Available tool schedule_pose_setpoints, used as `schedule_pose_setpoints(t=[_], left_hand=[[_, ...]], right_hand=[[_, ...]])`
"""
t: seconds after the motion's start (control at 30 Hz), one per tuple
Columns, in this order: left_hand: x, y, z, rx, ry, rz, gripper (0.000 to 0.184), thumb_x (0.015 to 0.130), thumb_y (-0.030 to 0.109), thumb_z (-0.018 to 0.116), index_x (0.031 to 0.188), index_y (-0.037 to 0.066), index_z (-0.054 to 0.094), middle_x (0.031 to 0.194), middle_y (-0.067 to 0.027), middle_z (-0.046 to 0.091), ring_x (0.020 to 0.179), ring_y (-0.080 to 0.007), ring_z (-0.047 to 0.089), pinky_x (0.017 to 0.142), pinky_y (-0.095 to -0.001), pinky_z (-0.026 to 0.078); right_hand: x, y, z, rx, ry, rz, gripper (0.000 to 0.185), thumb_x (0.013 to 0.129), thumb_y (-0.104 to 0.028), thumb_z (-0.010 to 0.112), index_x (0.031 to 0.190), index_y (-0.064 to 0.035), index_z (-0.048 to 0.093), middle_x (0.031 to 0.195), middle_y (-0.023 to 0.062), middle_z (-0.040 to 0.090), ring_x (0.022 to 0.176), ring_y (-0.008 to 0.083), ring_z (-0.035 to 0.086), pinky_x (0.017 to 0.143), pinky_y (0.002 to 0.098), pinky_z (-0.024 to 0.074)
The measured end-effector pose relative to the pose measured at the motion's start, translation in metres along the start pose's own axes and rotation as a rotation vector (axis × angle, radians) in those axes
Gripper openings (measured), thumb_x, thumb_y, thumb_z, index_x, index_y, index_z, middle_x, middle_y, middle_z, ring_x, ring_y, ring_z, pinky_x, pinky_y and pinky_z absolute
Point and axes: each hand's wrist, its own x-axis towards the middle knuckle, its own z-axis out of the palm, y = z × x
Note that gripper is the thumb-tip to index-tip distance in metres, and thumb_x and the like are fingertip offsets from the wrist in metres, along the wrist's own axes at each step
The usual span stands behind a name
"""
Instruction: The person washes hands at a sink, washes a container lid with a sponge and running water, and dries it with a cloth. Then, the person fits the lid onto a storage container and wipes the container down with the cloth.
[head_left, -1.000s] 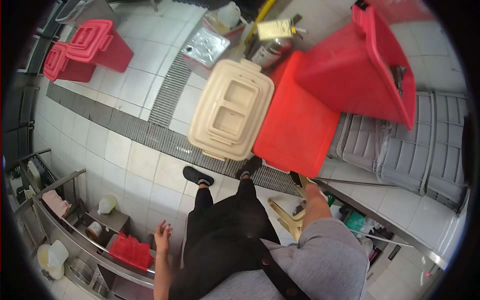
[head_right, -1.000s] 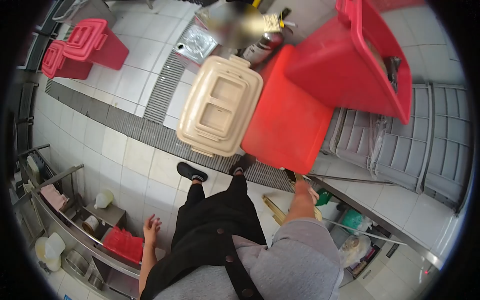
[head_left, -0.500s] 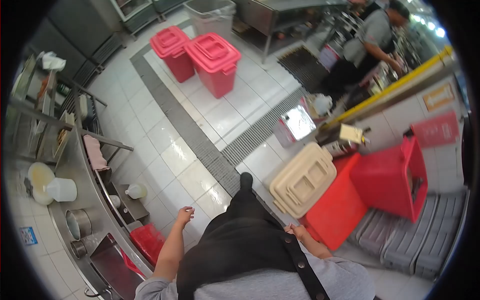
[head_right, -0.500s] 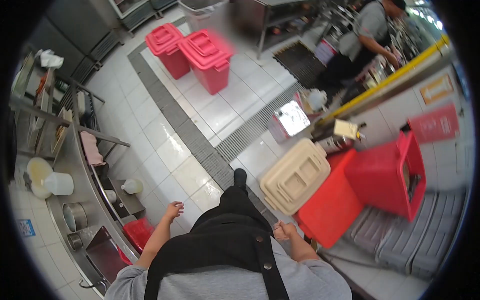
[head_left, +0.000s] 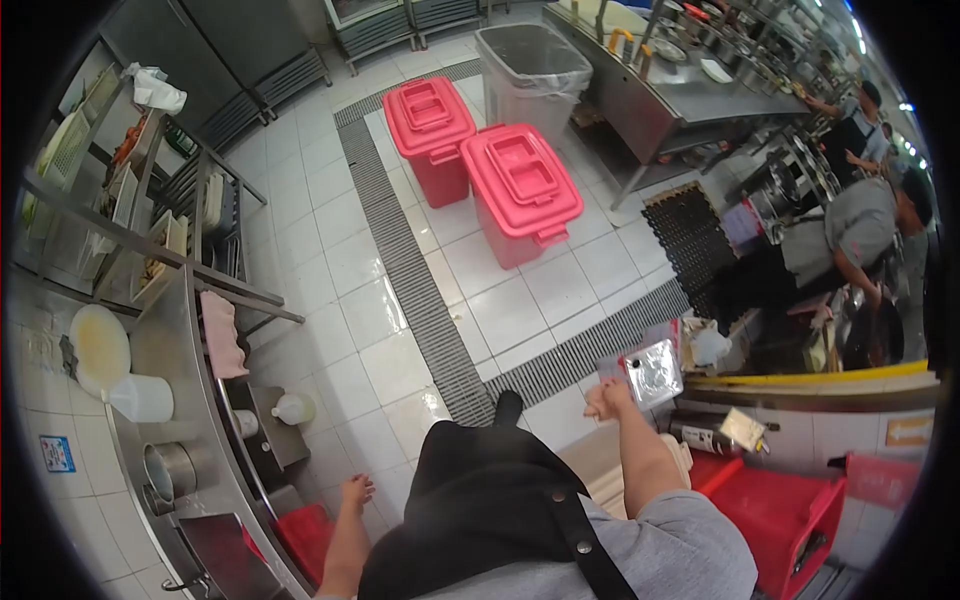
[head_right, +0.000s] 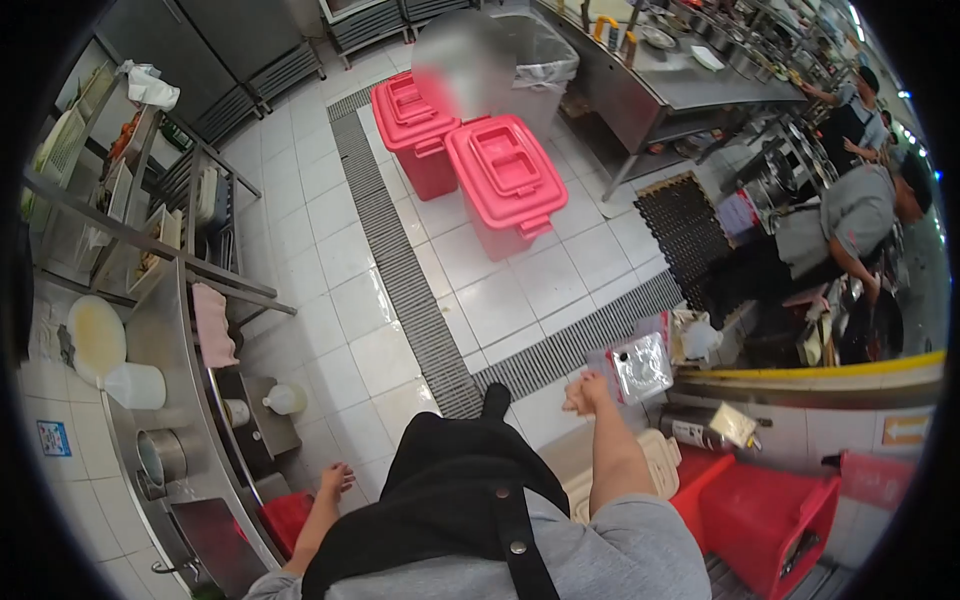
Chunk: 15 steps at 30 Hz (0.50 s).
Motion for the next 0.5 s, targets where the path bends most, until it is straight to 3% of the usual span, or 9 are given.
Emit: schedule_pose_setpoints(t=[0.07,0.13,0.17,0.2,0.27,0.33,0.4,0.47,0.5], left_hand=[[0.002,0.009,0.015,-0.051,-0.031,0.012,0.028,0.090,0.021,0.060,0.114,0.009,0.057,0.089,-0.0067,0.066,0.072,-0.0194,0.066,0.058,-0.0325,0.048],[0.011,0.004,0.024,0.034,-0.109,-0.027,0.027,0.090,0.020,0.058,0.115,0.009,0.059,0.093,-0.0075,0.067,0.075,-0.0206,0.067,0.061,-0.0336,0.050],[0.020,0.005,0.027,0.106,-0.169,-0.050,0.028,0.091,0.019,0.058,0.116,0.009,0.060,0.095,-0.0080,0.067,0.077,-0.0210,0.067,0.063,-0.0345,0.051],[0.021,0.015,0.027,0.186,-0.235,-0.131,0.030,0.091,0.021,0.060,0.118,0.009,0.061,0.097,-0.0085,0.068,0.078,-0.0216,0.067,0.065,-0.0357,0.052],[0.045,0.010,0.025,0.278,-0.288,-0.170,0.031,0.091,0.025,0.064,0.118,0.010,0.062,0.093,-0.0089,0.068,0.074,-0.0216,0.066,0.064,-0.0347,0.051],[0.080,0.015,0.007,0.369,-0.318,-0.188,0.031,0.091,0.026,0.065,0.117,0.010,0.063,0.092,-0.0088,0.068,0.073,-0.0212,0.066,0.063,-0.0343,0.051],[0.104,0.032,-0.006,0.499,-0.322,0.042,0.027,0.090,0.022,0.066,0.113,0.009,0.064,0.086,-0.0077,0.068,0.068,-0.0189,0.064,0.058,-0.0334,0.050],[0.101,0.078,-0.012,0.459,-0.263,-0.063,0.025,0.089,0.019,0.066,0.112,0.008,0.064,0.084,-0.0070,0.067,0.065,-0.0177,0.063,0.055,-0.0321,0.049],[0.102,0.102,-0.020,0.389,-0.193,-0.154,0.024,0.089,0.016,0.066,0.110,0.006,0.064,0.081,-0.0062,0.066,0.063,-0.0164,0.062,0.052,-0.0308,0.048]], right_hand=[[0.075,-0.064,0.031,-0.090,-0.010,-0.091,0.025,0.092,-0.011,0.057,0.115,-0.0020,0.054,0.106,0.0163,0.062,0.090,0.0253,0.064,0.069,0.0408,0.0563],[0.155,-0.103,0.072,-0.303,-0.042,-0.323,0.028,0.088,-0.009,0.056,0.115,-0.0014,0.057,0.108,0.0161,0.065,0.096,0.0301,0.065,0.078,0.0469,0.0556],[0.151,-0.163,0.085,-0.294,-0.042,-0.314,0.028,0.088,-0.009,0.056,0.115,-0.0014,0.057,0.108,0.0161,0.065,0.096,0.0301,0.065,0.078,0.0469,0.0556],[0.120,-0.225,0.117,0.356,0.028,-0.084,0.023,0.091,-0.016,0.049,0.107,-0.0011,0.057,0.101,0.0142,0.064,0.090,0.0328,0.064,0.083,0.0482,0.0538],[0.157,-0.266,0.157,0.647,-0.157,0.033,0.031,0.094,-0.028,0.037,0.103,-0.0035,0.055,0.096,0.0128,0.062,0.089,0.0338,0.060,0.090,0.0578,0.0472],[0.189,-0.308,0.195,1.077,-0.196,0.333,0.042,0.094,-0.038,0.026,0.103,-0.0062,0.053,0.094,0.0120,0.059,0.089,0.0316,0.056,0.087,0.0652,0.0416],[0.248,-0.307,0.227,1.251,-0.249,0.157,0.046,0.094,-0.040,0.023,0.104,-0.0068,0.052,0.096,0.0119,0.059,0.093,0.0331,0.054,0.081,0.0672,0.0388],[0.328,-0.286,0.246,1.735,-0.719,0.186,0.043,0.095,-0.037,0.022,0.100,-0.0070,0.052,0.090,0.0116,0.058,0.081,0.0317,0.053,0.074,0.0572,0.0432],[0.334,-0.307,0.253,1.622,-0.373,0.210,0.041,0.096,-0.034,0.020,0.098,-0.0064,0.050,0.087,0.0124,0.056,0.074,0.0299,0.051,0.070,0.0521,0.0444]])
